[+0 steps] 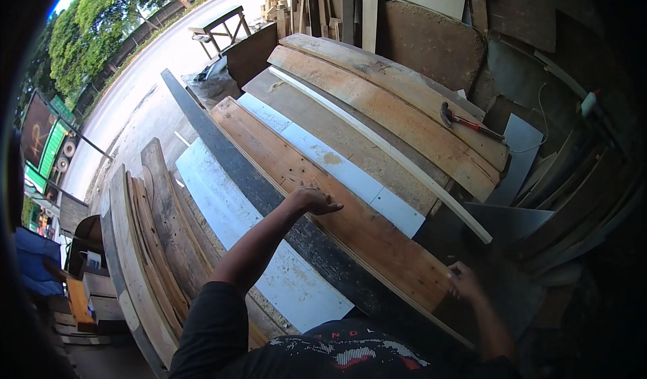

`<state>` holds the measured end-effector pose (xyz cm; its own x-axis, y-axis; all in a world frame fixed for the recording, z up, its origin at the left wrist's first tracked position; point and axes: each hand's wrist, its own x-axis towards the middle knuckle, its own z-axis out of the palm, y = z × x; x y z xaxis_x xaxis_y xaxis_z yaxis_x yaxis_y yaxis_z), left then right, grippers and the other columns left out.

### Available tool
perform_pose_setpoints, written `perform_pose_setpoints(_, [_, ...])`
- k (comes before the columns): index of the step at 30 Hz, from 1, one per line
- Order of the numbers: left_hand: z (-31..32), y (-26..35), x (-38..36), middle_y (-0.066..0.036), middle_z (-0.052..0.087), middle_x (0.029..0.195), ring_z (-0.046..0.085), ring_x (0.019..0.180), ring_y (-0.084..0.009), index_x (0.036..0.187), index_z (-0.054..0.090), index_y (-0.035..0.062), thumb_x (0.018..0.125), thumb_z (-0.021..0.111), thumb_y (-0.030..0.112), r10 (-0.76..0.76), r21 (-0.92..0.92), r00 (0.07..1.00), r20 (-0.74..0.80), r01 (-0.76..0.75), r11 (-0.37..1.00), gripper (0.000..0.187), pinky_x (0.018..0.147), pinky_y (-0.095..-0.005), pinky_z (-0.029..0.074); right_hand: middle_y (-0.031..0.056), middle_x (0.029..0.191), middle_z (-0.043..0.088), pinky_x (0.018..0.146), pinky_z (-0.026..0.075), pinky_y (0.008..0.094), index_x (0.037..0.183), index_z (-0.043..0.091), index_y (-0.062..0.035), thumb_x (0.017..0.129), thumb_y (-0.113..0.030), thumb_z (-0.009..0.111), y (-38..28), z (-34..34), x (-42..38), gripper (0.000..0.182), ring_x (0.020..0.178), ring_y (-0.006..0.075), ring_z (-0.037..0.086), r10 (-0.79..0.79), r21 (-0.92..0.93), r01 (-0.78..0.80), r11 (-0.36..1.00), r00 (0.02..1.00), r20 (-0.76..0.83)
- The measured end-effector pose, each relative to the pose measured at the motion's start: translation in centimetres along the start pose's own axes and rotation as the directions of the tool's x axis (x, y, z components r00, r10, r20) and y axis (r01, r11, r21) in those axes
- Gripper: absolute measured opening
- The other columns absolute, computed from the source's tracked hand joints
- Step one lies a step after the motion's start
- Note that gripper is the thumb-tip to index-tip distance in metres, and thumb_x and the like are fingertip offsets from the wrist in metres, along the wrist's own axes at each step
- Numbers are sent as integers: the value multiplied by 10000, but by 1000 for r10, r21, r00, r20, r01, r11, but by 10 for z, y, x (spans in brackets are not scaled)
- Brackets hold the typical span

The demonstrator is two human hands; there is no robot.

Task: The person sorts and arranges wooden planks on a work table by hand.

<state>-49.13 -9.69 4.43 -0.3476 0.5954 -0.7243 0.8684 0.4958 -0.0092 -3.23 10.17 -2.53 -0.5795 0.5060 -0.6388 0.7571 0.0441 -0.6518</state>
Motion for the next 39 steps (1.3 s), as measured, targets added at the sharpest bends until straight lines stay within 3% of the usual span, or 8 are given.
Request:
perform_pose_setpoints(9, [-7,-31,10,-76,396,1502,280,1425,-326,1405,476,265,897,415,663,-51,80,998,32,49,996,648,1116,-669,79,76,658,609,384,439,272,1125,530,-65,971,-146,539,-21,8,11,174,486,133,576,-20,7,19,1000,999,34])
perform_pose_setpoints(21, [-14,-68,20,-29,518,1406,391,1355,-311,1316,574,289,829,536,670,-59,81,997,-40,62,995,619,1107,-680,103,110,683,634,404,462,276,1160,530,-64,977,-145,520,-52,22,29,201,490,147,588,-35,2,35,999,996,87])
perform_pose_setpoints(25, [-13,-79,29,-40,497,1424,376,1369,-301,1273,616,280,903,398,657,-93,30,993,-70,95,995,571,1118,-668,105,119,689,644,403,455,278,1162,531,-60,975,-140,512,-65,25,33,204,490,143,583,-29,30,26,999,994,103])
perform_pose_setpoints(30, [-11,-103,48,-120,425,1468,330,1395,-318,1278,618,245,958,99,653,-136,-117,978,-159,118,986,734,1149,-611,111,106,686,642,394,416,260,1154,540,-65,972,-136,501,-69,28,44,198,480,117,559,-53,-35,58,998,992,118])
perform_pose_setpoints(33, [-19,-114,48,-154,397,1479,311,1402,-330,1298,602,230,939,49,678,-130,-166,983,-127,108,980,797,1168,-544,135,93,674,634,393,398,251,1148,545,-70,971,-137,503,-74,30,46,194,467,101,533,-55,-36,60,998,991,123])
perform_pose_setpoints(39, [-32,-119,39,-148,370,1496,286,1413,-331,1322,577,211,936,48,683,-167,-158,982,-93,151,976,807,1172,-496,156,80,664,624,392,388,248,1140,548,-70,968,-135,506,-84,35,53,189,459,90,513,-62,-38,68,997,990,129])
